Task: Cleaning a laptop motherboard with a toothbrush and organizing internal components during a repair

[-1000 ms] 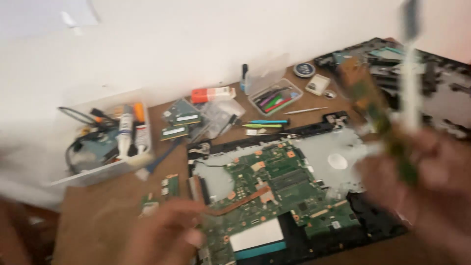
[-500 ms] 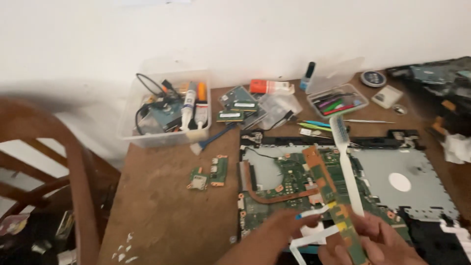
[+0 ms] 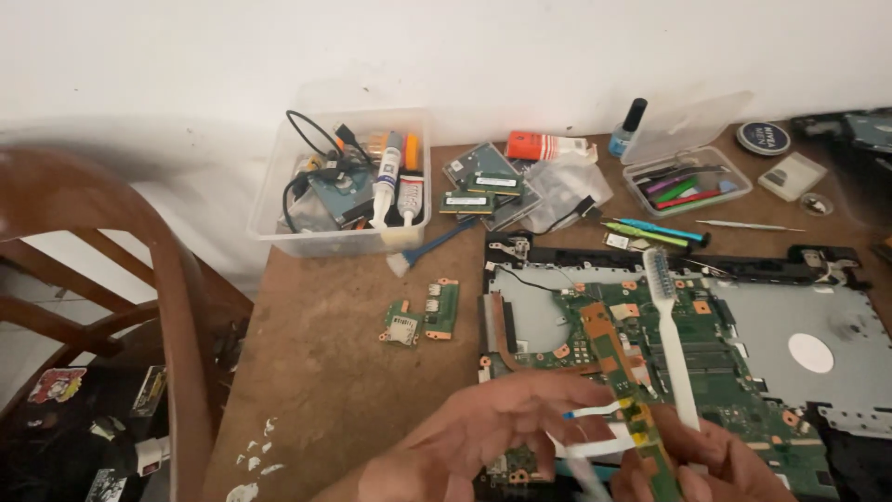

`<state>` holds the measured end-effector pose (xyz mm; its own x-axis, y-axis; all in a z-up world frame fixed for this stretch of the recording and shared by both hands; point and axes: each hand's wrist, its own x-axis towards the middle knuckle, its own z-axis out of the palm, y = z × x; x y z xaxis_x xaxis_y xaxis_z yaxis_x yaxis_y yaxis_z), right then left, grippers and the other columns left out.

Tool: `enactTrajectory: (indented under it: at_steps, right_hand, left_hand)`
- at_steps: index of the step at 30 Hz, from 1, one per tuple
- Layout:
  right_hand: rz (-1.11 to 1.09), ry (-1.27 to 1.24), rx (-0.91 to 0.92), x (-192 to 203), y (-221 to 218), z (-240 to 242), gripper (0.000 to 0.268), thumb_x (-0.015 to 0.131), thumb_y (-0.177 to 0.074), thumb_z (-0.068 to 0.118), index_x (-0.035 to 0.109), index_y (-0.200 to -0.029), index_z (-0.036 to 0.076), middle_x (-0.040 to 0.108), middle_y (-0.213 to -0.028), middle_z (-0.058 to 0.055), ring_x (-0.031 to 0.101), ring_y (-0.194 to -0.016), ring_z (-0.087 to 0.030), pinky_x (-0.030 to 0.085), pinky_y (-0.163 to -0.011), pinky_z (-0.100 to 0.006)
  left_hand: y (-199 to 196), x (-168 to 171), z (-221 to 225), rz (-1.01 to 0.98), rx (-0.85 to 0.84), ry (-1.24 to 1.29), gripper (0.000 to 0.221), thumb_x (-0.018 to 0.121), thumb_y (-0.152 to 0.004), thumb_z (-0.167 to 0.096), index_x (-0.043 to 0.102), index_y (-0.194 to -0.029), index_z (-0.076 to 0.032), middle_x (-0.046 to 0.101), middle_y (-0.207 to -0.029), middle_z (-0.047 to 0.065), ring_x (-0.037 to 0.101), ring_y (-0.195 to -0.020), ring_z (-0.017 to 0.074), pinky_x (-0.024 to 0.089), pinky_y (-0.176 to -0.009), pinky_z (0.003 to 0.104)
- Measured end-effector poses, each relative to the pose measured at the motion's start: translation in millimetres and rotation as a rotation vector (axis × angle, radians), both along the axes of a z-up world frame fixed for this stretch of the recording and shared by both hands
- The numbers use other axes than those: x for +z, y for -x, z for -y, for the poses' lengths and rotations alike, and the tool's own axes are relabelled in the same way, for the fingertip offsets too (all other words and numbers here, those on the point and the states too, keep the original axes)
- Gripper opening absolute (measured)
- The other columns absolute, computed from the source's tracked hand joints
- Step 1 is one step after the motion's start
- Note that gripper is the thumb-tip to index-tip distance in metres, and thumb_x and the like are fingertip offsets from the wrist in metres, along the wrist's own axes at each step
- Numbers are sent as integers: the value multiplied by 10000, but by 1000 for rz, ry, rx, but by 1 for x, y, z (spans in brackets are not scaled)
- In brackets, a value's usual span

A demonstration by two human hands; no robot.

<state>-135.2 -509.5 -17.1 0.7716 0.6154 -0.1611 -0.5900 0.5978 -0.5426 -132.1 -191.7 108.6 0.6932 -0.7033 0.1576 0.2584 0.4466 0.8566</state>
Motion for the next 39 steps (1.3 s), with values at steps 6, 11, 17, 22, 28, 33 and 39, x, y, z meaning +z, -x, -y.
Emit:
enactTrajectory:
  at_steps: [6, 11, 17, 22, 28, 33, 39]
  right_hand:
    - [-153, -228, 95, 13, -5, -5, 207, 583, -1000, 210, 436, -855, 211, 494, -810, -69, 346, -590, -218, 400, -663, -407]
    - [41, 404, -253, 57, 0, -8, 543, 753, -672, -289, 430, -734, 142, 806, -813, -373, 599, -538, -293, 397, -506, -334]
    - [744, 306, -339, 94, -16, -9, 439, 610, -753, -303, 533, -812, 126, 793, -1058, -382, 710, -741, -421, 498, -624, -415]
    - [1174, 874, -322, 109, -35, -2, 467, 795, -669, -36, 408, -714, 222, 906, -939, -72, 911, -847, -241, 699, -797, -379]
    - [1298, 1313, -177, 116, -49, 3, 235, 900, -650, 300, 909, -883, 322, 870, -828, 73, 871, -595, -55, 609, -590, -195]
    - [1388, 1126, -69, 152, -48, -20, 286, 881, -700, 227, 876, -985, 254, 899, -872, 108, 903, -704, -41, 663, -640, -190]
    - [1311, 1133, -118, 158, -36, -41, 232, 868, -726, 170, 899, -941, 249, 807, -848, 55, 885, -678, -35, 622, -658, -199]
  left_hand:
    - [5, 20, 6, 210, 244, -349, 631, 692, -869, -469, 565, -1376, -115, 621, -1308, 38, 589, -1173, 147, 436, -993, 293]
    - [4, 17, 5, 559, 511, -343, 620, 627, -911, -622, 594, -1247, -102, 586, -1186, 79, 615, -1100, 194, 493, -1014, 310]
    - [8, 38, -5, 540, 533, -401, 587, 520, -980, -652, 629, -1261, -148, 501, -1281, 118, 562, -1264, 208, 302, -1193, 344]
    - [4, 32, -6, 160, 383, -343, 459, 652, -841, -483, 568, -1074, -97, 483, -884, 8, 451, -784, 98, 305, -700, 256]
    - [-20, -18, -21, -140, -228, -97, 954, 791, -807, -629, 498, -1458, 4, 611, -1321, 122, 641, -1080, 136, 475, -940, 249]
    - [-1, -5, -3, -228, -234, 6, 1156, 902, -716, -568, 402, -1611, -35, 549, -1474, 13, 587, -1181, 63, 426, -1009, 189]
    - [12, -5, 6, -481, -230, 191, 1126, 977, -744, -411, 402, -1642, -50, 597, -1336, 41, 605, -1153, 63, 426, -1020, 158]
